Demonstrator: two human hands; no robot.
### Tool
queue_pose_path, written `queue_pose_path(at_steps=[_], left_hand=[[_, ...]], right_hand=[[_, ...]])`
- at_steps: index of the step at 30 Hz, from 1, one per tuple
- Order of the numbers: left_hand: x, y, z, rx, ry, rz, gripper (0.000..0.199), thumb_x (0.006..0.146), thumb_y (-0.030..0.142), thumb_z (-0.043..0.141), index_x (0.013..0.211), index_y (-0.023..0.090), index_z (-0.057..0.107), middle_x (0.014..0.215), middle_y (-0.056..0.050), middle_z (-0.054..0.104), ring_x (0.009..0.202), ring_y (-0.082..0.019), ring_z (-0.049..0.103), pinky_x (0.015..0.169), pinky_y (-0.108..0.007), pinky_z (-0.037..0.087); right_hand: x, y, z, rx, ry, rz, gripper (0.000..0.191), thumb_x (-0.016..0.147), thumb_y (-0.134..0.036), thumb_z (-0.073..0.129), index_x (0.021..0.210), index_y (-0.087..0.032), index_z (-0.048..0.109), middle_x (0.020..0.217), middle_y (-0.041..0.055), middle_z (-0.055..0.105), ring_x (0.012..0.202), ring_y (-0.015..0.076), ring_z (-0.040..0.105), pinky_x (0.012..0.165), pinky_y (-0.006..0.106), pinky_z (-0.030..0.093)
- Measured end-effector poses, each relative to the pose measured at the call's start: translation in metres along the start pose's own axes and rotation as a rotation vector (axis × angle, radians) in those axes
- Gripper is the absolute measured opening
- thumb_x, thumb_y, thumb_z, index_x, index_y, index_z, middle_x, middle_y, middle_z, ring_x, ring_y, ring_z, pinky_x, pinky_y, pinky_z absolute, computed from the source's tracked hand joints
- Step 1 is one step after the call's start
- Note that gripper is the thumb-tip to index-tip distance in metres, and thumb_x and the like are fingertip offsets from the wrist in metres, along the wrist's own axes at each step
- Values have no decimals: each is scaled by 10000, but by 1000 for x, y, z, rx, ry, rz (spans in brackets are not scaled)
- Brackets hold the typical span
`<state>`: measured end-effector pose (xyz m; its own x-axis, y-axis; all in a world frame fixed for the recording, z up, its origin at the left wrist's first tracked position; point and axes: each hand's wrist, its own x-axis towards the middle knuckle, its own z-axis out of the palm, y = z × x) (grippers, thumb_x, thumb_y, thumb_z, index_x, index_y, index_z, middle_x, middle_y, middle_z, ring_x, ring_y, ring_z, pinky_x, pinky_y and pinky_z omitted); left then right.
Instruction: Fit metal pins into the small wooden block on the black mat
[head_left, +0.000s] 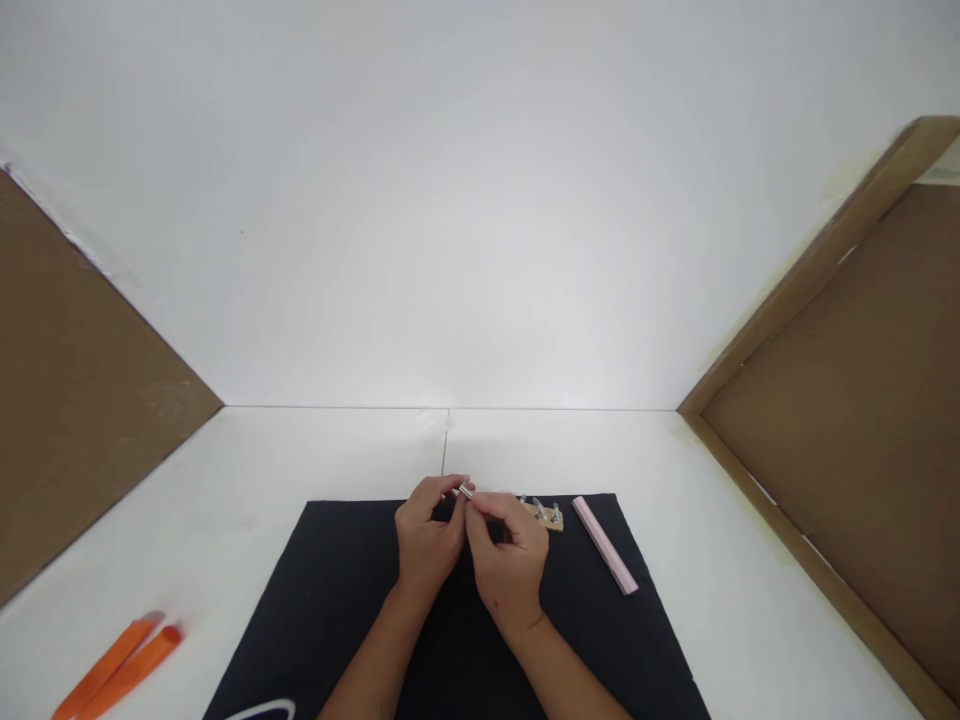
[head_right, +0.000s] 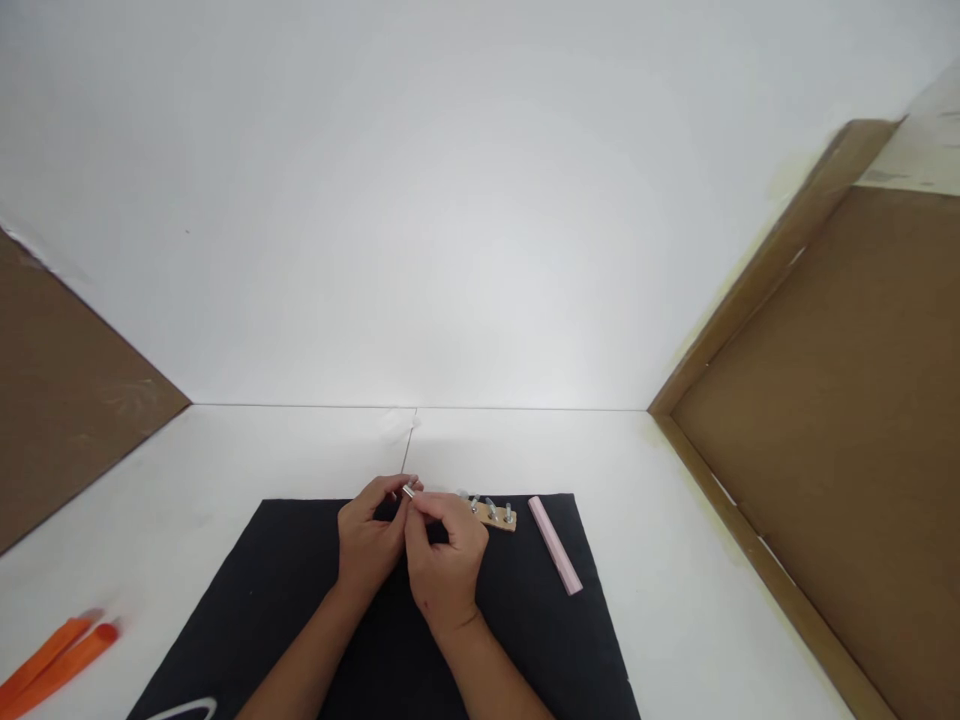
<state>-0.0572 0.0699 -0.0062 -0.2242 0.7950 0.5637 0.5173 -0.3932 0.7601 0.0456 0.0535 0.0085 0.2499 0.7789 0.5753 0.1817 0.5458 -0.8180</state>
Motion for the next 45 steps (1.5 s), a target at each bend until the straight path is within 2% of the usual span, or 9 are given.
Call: queue_pose_path(at_steps=[10, 17, 24, 34, 42, 45], left_hand=[[0, -1, 0, -3, 0, -23, 114, 821, 216, 623, 895, 188, 706, 798, -10, 734, 681, -143, 660, 663, -257, 547], [2, 4, 0, 21, 5, -1, 117, 838, 253, 617, 864, 182, 706, 751, -9, 710, 643, -138, 639, 637, -252, 535], [0, -1, 2, -6, 11, -47, 106, 828, 249, 636, 873, 186, 708, 783, -12, 729, 676, -143, 661, 651, -252, 547], [2, 6, -1, 23, -10, 28, 101, 849, 243, 615, 847, 182, 694, 734, -1, 693, 638, -129, 624, 633, -245, 522], [0, 1, 1, 13, 18, -24, 100, 823, 246, 641, 868, 185, 705, 770, -11, 728, 649, -140, 652, 635, -252, 542], [1, 3, 1, 12, 15, -14, 104, 822, 243, 637, 873, 181, 704, 767, -11, 729, 638, -139, 652, 630, -252, 544]], right_hand=[[1, -1, -1, 45, -40, 19, 147, 802, -90, 634, 829, -209, 718, 803, 25, 730, 748, 165, 690, 716, 287, 563], [5, 1, -2, 63, -18, 106, 112, 821, -131, 643, 841, -207, 723, 802, 27, 728, 727, 163, 686, 678, 273, 564], [3, -3, -1, 76, -46, 47, 126, 797, -97, 634, 781, -198, 707, 768, 25, 717, 723, 169, 682, 699, 292, 559], [7, -1, -2, 57, -11, 121, 121, 825, -127, 638, 835, -212, 724, 784, 21, 725, 711, 154, 679, 667, 258, 555], [7, -4, -3, 83, -47, 20, 146, 783, -71, 632, 753, -200, 694, 728, 11, 703, 684, 151, 669, 664, 268, 544], [7, -3, -3, 85, -48, 24, 148, 788, -75, 632, 769, -203, 704, 749, 15, 712, 704, 156, 678, 677, 274, 551]])
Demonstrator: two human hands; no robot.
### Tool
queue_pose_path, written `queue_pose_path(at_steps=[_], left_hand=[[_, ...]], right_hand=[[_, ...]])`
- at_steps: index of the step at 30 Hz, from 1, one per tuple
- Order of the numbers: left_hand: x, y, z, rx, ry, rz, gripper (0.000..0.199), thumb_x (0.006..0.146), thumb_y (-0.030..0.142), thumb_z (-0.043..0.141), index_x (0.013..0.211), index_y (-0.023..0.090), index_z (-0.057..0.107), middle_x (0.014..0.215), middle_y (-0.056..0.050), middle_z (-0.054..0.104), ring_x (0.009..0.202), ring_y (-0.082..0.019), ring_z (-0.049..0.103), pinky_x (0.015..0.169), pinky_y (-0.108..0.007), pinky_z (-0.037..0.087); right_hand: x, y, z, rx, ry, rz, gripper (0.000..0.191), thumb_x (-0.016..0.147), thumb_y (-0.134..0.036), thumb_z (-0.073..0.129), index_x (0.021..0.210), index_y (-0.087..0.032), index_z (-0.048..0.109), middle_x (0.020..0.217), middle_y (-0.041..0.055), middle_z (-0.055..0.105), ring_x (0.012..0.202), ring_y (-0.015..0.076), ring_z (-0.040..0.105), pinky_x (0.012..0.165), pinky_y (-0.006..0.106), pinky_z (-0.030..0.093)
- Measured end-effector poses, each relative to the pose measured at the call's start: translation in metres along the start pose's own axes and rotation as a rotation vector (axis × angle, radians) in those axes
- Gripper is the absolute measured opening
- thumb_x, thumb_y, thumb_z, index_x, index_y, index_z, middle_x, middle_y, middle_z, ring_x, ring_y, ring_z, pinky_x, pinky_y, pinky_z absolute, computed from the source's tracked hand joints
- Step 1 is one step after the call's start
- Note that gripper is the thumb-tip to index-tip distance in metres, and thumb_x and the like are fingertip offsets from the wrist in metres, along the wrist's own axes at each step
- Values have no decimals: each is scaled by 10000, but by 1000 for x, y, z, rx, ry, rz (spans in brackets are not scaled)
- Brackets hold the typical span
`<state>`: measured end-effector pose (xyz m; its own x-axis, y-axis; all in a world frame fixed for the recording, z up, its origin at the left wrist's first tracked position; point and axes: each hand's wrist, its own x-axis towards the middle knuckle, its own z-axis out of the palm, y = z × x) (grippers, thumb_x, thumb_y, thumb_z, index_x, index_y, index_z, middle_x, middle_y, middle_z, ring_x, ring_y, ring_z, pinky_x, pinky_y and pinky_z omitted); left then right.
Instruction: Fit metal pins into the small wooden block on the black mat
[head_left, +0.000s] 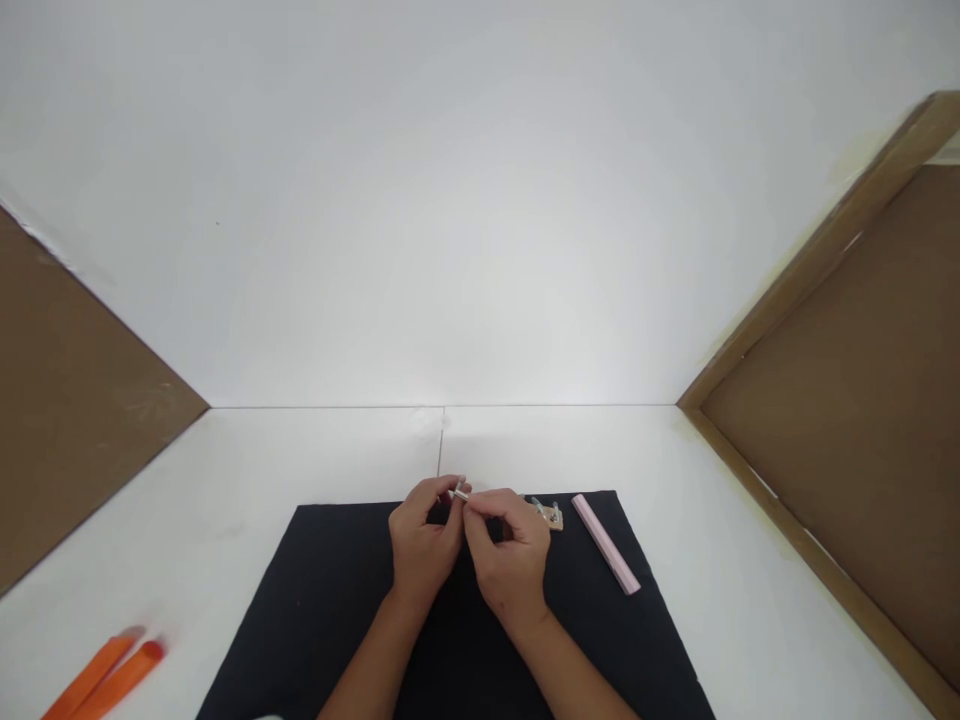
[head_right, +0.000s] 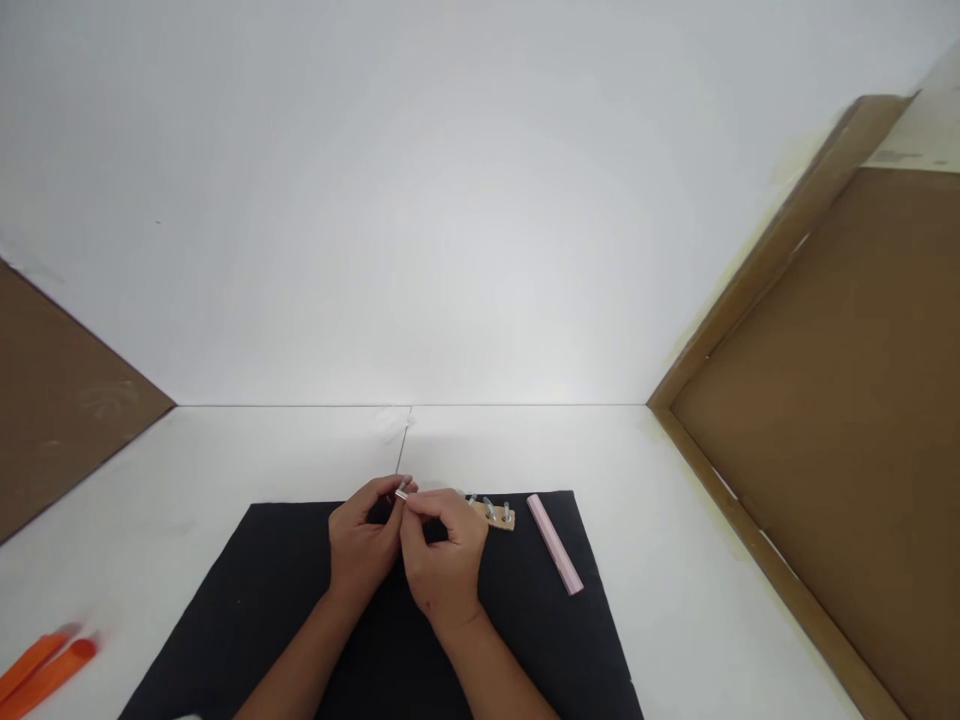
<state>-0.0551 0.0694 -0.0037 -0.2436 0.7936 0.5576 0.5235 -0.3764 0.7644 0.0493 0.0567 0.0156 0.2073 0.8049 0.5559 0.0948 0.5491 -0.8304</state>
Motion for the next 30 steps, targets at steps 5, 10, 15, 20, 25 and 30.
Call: queue_pose_path(at_steps=[5, 10, 15, 20, 25, 30], left_hand=[[2, 3, -1, 25, -7, 26, 111, 838, 252, 619, 851, 182, 704, 734, -3, 711, 621, -133, 634, 623, -245, 535], [1, 1, -1, 26, 0, 15, 118, 830, 259, 625, 867, 182, 707, 749, -9, 724, 629, -138, 649, 632, -250, 549], [0, -1, 0, 24, -4, -17, 122, 826, 279, 638, 863, 186, 707, 760, -12, 730, 621, -136, 646, 633, -258, 560], [1, 2, -1, 29, -14, 8, 125, 832, 266, 625, 873, 180, 707, 765, -14, 729, 640, -138, 654, 646, -256, 558], [2, 3, -1, 39, -3, -16, 146, 840, 291, 622, 864, 176, 709, 740, -9, 720, 624, -134, 645, 633, -251, 551], [0, -2, 0, 40, -2, -47, 141, 824, 295, 644, 871, 182, 713, 757, -13, 728, 629, -139, 648, 647, -262, 562]], right_hand=[[0, 4, 0, -7, 30, 111, 115, 823, -145, 634, 843, -208, 728, 790, 26, 729, 714, 163, 687, 655, 269, 564], [-1, 2, 0, -4, 16, 117, 92, 811, -156, 637, 803, -198, 718, 756, 28, 717, 695, 171, 679, 649, 284, 559], [-1, -1, 0, -10, -11, 62, 106, 791, -121, 630, 751, -198, 692, 711, 18, 695, 662, 161, 660, 638, 280, 541], [0, 2, 1, -7, 10, 101, 94, 817, -148, 632, 798, -197, 709, 752, 29, 707, 694, 163, 667, 647, 274, 548], [0, 2, 1, 23, 34, 150, 82, 826, -174, 627, 797, -188, 702, 749, 31, 701, 679, 161, 666, 624, 264, 553], [0, 0, 1, -7, 5, 107, 81, 793, -155, 630, 747, -190, 688, 705, 22, 693, 657, 163, 662, 626, 272, 547]])
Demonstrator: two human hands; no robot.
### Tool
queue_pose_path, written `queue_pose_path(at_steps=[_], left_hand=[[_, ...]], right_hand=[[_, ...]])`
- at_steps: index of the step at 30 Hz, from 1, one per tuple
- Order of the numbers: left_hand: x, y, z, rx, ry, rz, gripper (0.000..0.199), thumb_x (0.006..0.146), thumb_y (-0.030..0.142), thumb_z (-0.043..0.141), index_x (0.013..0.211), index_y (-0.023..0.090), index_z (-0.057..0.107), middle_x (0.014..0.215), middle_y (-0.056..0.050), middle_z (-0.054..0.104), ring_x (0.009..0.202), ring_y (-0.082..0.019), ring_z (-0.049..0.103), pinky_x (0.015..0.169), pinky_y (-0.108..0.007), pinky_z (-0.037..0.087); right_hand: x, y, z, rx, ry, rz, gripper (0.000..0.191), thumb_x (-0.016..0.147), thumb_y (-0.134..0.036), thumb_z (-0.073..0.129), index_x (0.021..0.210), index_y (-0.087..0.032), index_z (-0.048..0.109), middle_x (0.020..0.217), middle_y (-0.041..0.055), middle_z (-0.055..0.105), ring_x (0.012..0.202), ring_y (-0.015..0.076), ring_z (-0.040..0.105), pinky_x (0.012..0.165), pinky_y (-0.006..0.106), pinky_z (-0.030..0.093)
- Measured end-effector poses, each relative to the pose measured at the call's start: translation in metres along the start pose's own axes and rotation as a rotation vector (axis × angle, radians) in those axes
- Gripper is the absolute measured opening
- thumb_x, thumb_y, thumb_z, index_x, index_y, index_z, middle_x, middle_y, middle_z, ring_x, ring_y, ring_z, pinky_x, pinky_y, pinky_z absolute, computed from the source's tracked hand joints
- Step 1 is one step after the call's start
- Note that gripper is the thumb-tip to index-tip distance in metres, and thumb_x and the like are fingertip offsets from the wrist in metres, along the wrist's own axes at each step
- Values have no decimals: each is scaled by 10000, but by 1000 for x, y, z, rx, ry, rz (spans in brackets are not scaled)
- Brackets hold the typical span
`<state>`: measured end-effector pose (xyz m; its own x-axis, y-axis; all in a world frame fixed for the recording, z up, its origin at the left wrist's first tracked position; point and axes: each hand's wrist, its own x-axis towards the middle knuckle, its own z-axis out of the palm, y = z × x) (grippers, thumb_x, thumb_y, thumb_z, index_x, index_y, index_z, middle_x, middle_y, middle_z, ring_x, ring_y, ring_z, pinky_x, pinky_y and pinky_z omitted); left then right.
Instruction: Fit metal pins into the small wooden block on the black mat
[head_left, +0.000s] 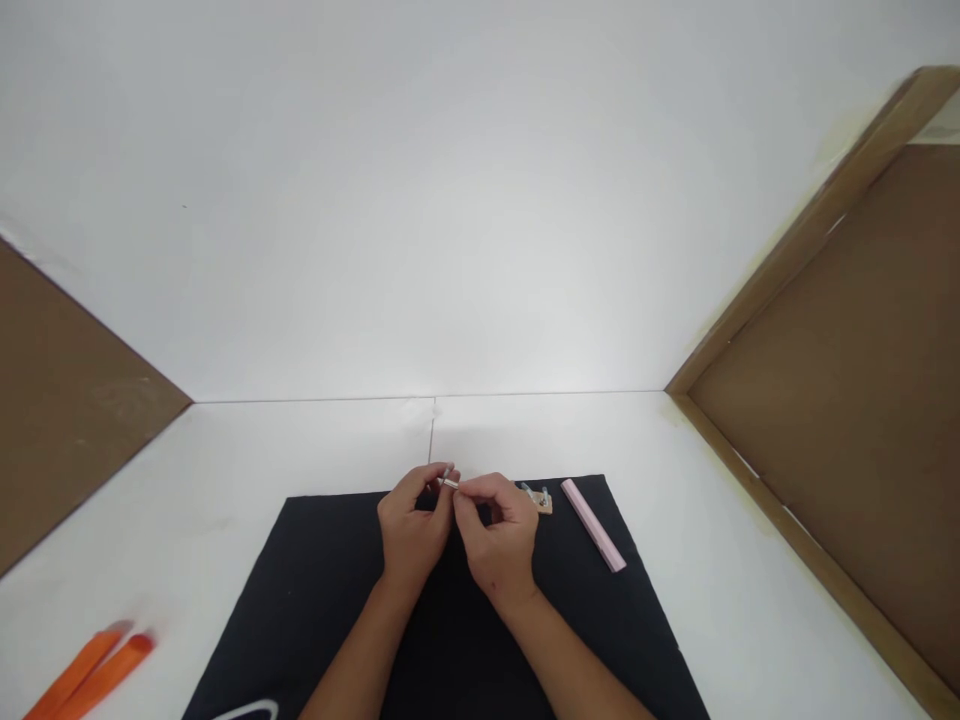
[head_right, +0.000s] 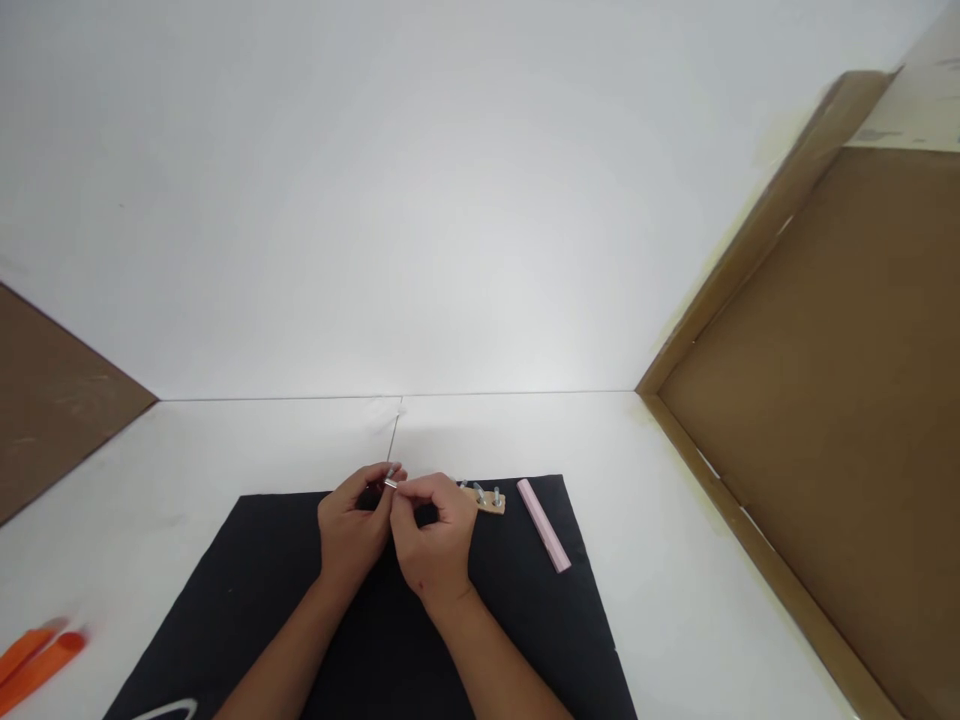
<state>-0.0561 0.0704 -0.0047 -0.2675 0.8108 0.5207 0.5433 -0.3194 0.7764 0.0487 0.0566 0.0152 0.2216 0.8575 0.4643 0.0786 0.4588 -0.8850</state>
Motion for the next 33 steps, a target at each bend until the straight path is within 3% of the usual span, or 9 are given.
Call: queue_pose_path(at_steps=[13, 22, 33], left_hand=[[1, 4, -1, 3, -15, 14, 142, 832, 290, 625, 868, 179, 707, 748, -13, 729, 636, -143, 659, 642, -258, 560], [-1, 0, 0, -27, -11, -28, 159, 806, 301, 653, 881, 179, 724, 755, -18, 737, 629, -145, 658, 635, -263, 571], [2, 6, -2, 21, 0, 9, 144, 826, 304, 630, 833, 186, 711, 706, -1, 710, 605, -134, 634, 618, -239, 544]], right_hand=[[0, 4, 2, 28, 34, 84, 94, 825, -200, 638, 850, -193, 729, 794, 42, 743, 715, 183, 706, 667, 290, 596], [2, -2, 0, -17, 7, -23, 103, 793, -150, 617, 742, -197, 692, 713, 19, 710, 670, 164, 671, 665, 289, 566], [0, 10, 3, 47, 41, 97, 90, 832, -213, 640, 847, -193, 727, 805, 46, 741, 736, 186, 707, 688, 297, 597]])
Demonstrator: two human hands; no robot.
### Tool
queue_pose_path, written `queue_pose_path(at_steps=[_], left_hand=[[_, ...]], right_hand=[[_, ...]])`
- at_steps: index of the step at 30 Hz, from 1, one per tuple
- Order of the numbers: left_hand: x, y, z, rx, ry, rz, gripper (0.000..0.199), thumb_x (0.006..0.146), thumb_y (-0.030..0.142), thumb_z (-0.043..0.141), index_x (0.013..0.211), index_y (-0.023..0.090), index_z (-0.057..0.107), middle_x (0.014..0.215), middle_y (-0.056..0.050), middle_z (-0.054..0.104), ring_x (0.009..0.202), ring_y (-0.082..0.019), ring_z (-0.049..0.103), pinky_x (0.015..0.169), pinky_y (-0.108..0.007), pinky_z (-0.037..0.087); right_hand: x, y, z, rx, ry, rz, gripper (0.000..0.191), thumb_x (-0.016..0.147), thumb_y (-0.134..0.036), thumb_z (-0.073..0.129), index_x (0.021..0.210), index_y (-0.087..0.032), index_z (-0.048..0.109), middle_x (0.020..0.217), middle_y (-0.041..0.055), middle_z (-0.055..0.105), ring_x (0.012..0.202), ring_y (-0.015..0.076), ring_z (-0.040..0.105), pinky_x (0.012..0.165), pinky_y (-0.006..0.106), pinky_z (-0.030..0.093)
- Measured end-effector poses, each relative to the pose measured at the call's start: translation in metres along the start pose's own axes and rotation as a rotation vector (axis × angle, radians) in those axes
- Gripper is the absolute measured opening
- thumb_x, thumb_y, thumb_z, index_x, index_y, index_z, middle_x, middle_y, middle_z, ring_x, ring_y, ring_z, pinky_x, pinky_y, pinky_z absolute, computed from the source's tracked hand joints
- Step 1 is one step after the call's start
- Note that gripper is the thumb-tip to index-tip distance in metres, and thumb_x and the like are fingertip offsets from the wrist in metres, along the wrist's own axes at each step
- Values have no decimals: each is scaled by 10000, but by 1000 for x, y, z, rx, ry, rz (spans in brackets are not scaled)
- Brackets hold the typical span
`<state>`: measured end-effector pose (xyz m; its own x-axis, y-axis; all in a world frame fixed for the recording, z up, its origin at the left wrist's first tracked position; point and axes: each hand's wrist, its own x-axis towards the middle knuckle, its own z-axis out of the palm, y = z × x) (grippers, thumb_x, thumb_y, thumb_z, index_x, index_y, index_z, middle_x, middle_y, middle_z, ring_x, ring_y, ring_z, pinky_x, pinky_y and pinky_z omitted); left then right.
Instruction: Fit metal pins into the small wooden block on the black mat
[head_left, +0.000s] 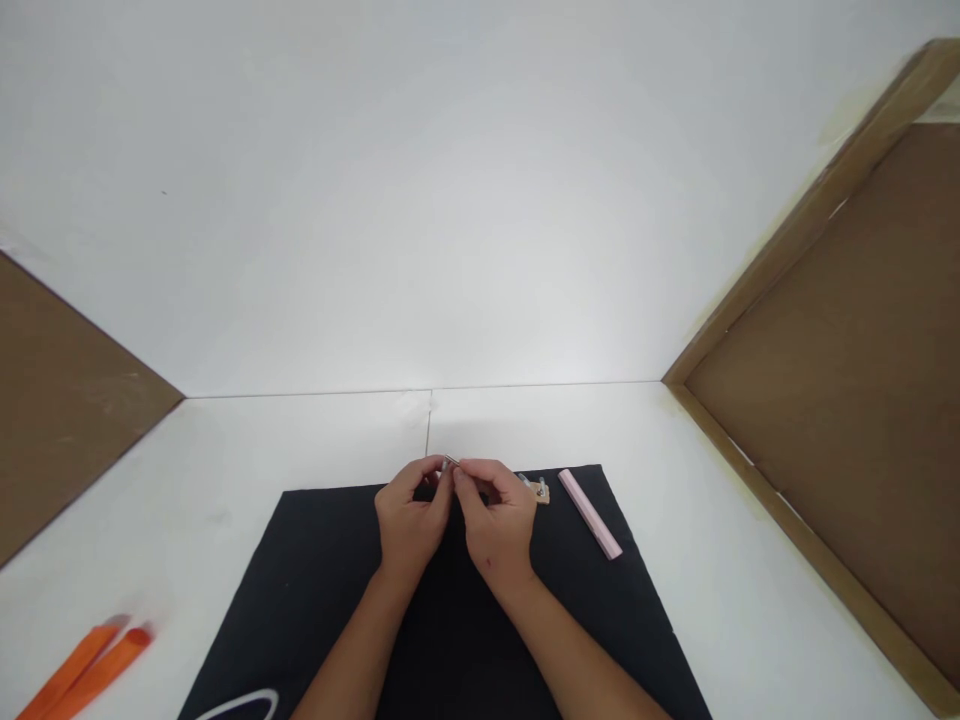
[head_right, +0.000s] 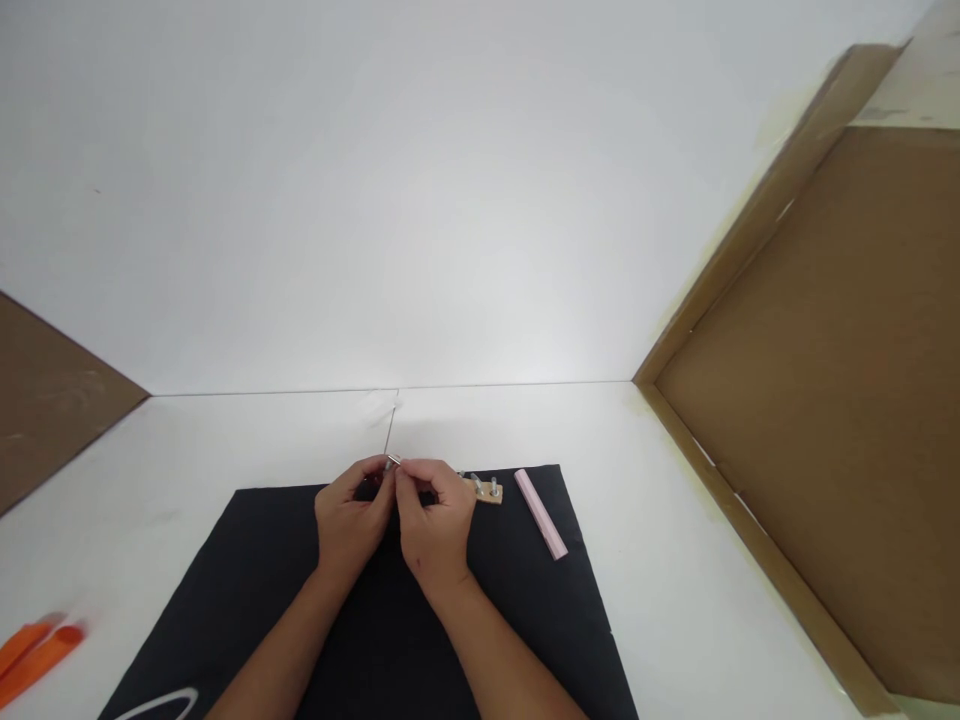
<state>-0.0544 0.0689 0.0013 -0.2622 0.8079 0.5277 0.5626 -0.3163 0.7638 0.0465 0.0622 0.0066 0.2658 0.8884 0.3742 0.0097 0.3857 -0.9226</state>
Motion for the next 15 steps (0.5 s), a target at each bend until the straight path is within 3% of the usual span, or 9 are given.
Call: queue_pose_path(at_steps=[8, 15], left_hand=[[-2, -3, 1, -52, -8, -78, 156, 788, 299, 668, 861, 175, 725, 739, -13, 737, 617, -143, 655, 610, -248, 548], [-2, -5, 1, -55, -29, -49, 156, 805, 284, 648, 889, 179, 727, 756, -8, 736, 633, -134, 654, 632, -241, 548]], right_hand=[[0, -10, -1, -4, -34, -67, 73, 787, -155, 641, 758, -188, 700, 731, 26, 711, 695, 173, 683, 678, 291, 571], [0, -7, 0, 3, -27, -43, 83, 800, -157, 640, 797, -188, 716, 774, 36, 724, 721, 174, 688, 693, 292, 573]])
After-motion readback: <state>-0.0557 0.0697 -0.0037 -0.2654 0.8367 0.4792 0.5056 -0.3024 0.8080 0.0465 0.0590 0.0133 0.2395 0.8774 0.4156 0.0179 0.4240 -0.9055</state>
